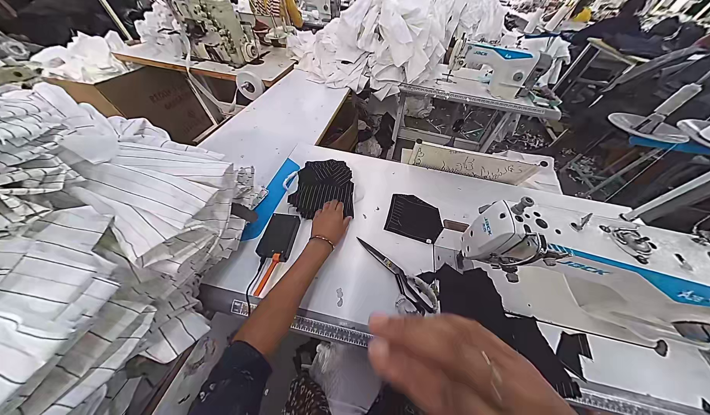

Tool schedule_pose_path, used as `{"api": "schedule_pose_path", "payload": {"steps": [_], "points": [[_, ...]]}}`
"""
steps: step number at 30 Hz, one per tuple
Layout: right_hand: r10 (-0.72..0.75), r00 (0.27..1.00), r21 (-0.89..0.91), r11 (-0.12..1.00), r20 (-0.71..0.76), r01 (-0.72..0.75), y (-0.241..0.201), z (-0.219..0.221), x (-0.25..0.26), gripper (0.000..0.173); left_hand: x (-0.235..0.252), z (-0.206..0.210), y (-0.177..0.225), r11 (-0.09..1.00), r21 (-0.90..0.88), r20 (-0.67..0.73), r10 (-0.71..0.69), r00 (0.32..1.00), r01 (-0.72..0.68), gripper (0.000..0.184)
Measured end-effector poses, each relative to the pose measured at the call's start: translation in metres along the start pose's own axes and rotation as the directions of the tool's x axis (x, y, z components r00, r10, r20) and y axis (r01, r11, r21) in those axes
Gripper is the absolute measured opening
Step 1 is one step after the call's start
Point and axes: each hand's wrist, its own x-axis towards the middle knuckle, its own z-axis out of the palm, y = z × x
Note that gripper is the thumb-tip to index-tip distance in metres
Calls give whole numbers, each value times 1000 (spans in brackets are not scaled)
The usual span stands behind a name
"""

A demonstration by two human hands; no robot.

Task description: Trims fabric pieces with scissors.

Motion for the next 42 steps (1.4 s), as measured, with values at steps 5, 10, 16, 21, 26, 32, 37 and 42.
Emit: {"api": "schedule_pose_path", "payload": {"steps": [5, 10, 16, 21, 26, 32, 37, 42], "points": [[529, 847, -193, 826, -58, -529, 145, 123, -63, 41, 6, -2, 9, 999, 16, -20, -35, 999, 36, 42], [526, 793, -195, 781, -309, -594, 185, 177, -112, 31, 6, -20, -9, 950, -308, -147, -101, 984, 51, 33], [464, 786, -206, 792, -409, -575, 196, 180, -109, 29, -56, -37, -25, 764, -614, -427, -111, 897, -198, 25], [459, 767, -210, 780, -448, -589, 197, 187, -106, 28, -84, -41, -43, 197, -971, -158, -99, 982, -137, 21], [579, 720, -98, 750, -383, -655, 189, 178, -103, 35, -102, -46, -47, 139, -989, -56, -28, 998, -51, 28], [584, 717, -82, 751, -380, -655, 185, 172, -113, 33, -109, -65, -42, 485, -826, -250, 141, 958, -287, 19], [645, 713, -135, 708, -274, -693, 182, 154, -118, 34, -140, -33, -3, 741, -489, -7, 523, 852, -459, 37], [827, 559, -301, 518, -64, -801, 175, 110, -114, 38, -142, 30, -16, 918, -117, 323, 397, 859, -380, 45]]}}
